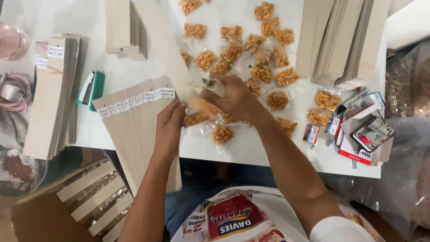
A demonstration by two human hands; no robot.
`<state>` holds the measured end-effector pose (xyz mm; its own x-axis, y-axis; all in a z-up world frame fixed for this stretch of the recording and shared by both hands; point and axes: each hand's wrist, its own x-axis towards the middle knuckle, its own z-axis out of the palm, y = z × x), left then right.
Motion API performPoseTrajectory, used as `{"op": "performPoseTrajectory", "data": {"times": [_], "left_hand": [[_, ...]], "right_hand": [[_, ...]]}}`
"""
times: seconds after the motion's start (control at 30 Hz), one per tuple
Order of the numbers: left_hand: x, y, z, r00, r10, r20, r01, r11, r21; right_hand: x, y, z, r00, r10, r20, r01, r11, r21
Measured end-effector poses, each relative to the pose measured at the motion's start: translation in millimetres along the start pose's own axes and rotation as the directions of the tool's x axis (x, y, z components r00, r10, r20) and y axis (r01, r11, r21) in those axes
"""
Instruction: Stapling cardboard labels onto small plastic bags filled with nuts for packaging.
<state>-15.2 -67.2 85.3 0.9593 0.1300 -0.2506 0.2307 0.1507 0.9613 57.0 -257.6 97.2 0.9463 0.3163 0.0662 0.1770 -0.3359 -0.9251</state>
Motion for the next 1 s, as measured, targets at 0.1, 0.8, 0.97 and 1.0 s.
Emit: {"op": "performPoseTrajectory", "data": {"times": [0.1,0.8,0.97,1.0], "left_hand": [[-25.6,55.1,29.8,0.984,-0.169,-0.051,0.167,0.985,-0.050],[-15.5,-16.5,17.8,0.960,0.273,0.066,-0.279,0.891,0.359],[1.4,-95.9,-6.4,0.975,0.218,0.032,-0.215,0.911,0.352],[1.0,-92.0,-8.4,0.992,0.123,-0.024,-0.117,0.978,0.175]], "right_hand": [[2.6,8.1,4.0,0.998,0.057,0.020,-0.054,0.990,-0.131],[23.8,-36.8,59.1,0.891,0.339,-0.302,-0.088,0.782,0.617],[12.9,41.5,54.4,0.913,0.148,-0.380,-0.077,0.978,0.196],[11.5,61.4,47.6,0.939,0.017,-0.343,-0.074,0.985,-0.156]]}}
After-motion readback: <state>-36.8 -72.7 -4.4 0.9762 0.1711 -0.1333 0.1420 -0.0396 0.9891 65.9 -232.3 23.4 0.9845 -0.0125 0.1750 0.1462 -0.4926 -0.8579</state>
